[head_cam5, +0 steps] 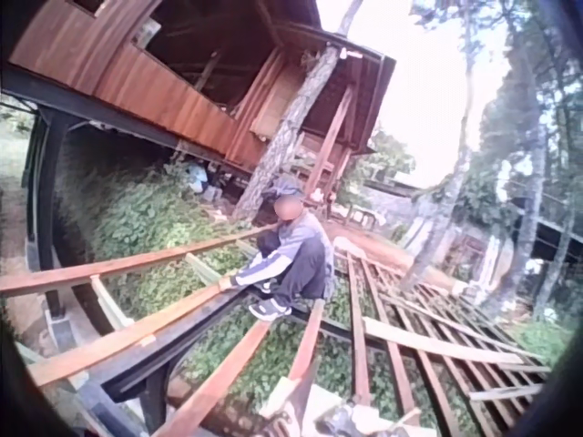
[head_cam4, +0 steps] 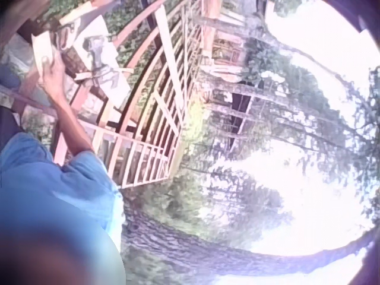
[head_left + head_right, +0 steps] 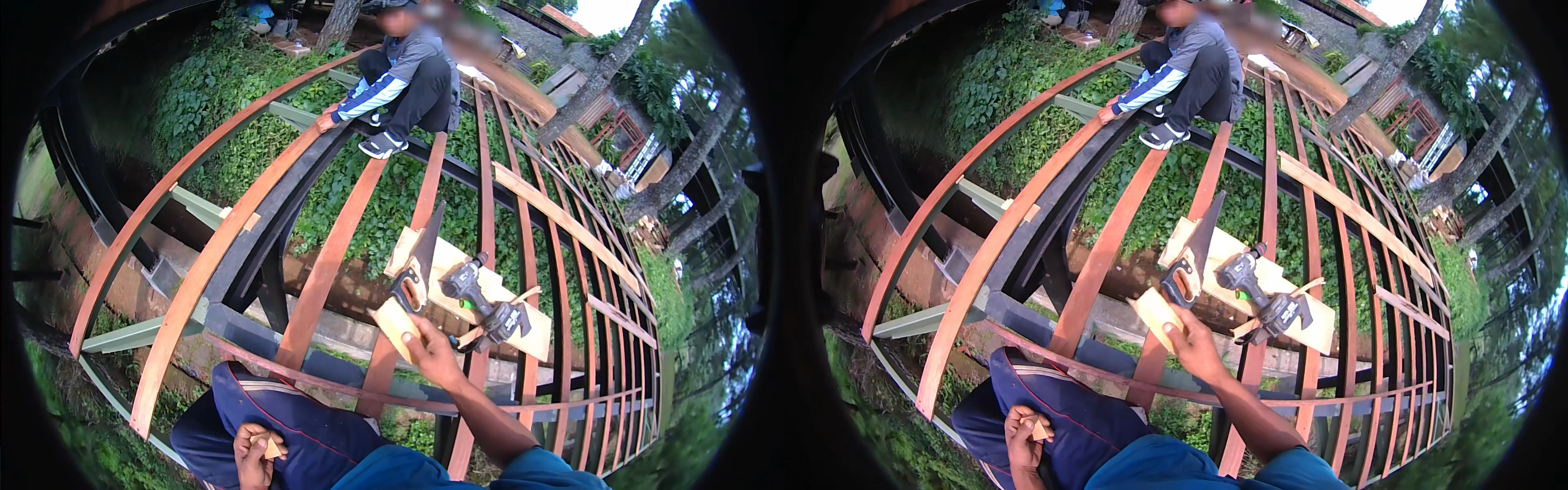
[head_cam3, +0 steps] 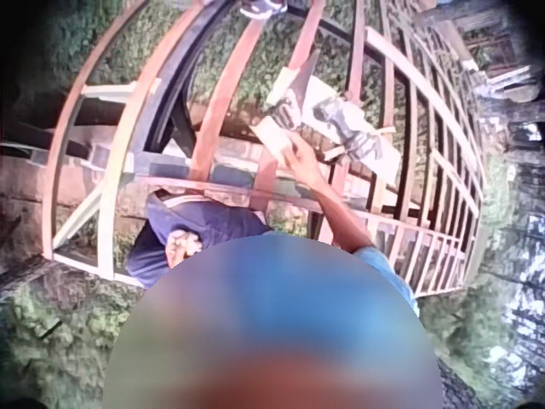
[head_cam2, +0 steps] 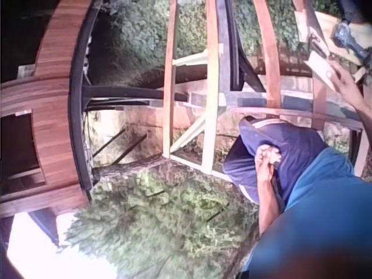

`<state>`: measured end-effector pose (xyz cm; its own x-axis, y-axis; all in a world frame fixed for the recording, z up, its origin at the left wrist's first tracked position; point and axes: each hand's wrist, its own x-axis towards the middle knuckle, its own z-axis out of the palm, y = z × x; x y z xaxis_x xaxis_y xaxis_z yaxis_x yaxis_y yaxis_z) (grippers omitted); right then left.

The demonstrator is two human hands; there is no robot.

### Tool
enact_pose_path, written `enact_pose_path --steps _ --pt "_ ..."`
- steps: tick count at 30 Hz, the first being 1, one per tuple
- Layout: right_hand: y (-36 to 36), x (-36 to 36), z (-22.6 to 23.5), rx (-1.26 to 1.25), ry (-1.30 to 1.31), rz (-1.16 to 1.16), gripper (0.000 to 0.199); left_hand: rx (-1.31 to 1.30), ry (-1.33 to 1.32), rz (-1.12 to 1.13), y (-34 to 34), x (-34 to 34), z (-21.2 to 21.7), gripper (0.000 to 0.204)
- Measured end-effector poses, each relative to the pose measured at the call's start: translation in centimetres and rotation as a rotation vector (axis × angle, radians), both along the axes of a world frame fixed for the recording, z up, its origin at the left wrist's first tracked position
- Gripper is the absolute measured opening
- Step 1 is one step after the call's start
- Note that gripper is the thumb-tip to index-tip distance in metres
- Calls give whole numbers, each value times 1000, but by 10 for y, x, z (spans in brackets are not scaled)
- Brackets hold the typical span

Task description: The person assembles a curved wooden framework on an elevated outdoor structure. They position wooden planks between metal beams, secure them with a cordless drill, and use a hand saw to trim excess length. A coworker assists by holding planks in place.

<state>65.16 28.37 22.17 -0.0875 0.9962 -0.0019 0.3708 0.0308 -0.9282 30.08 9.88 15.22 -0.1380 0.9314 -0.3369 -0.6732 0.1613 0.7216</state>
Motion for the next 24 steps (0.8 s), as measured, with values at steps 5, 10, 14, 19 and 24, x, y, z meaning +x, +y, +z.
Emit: enact_pose_path --steps 5,10,14,19,24 --pt "86 214 -42 241 -81 -762 33 99 -68 272 2 -20 -18 39" --pt "139 335 -67 207 -783 -950 40 84 -110 359 2 -15 -14 41" --pt "173 364 -103 -24 -981 -873 44 55 -148 307 7 -8 -12 37" --pt "193 387 -136 -389 -1136 -507 26 -57 -94 384 0 -3 -26 12" --pt "192 327 -87 -325 -1232 -453 39 -237 65 296 -12 -9 -24 11"
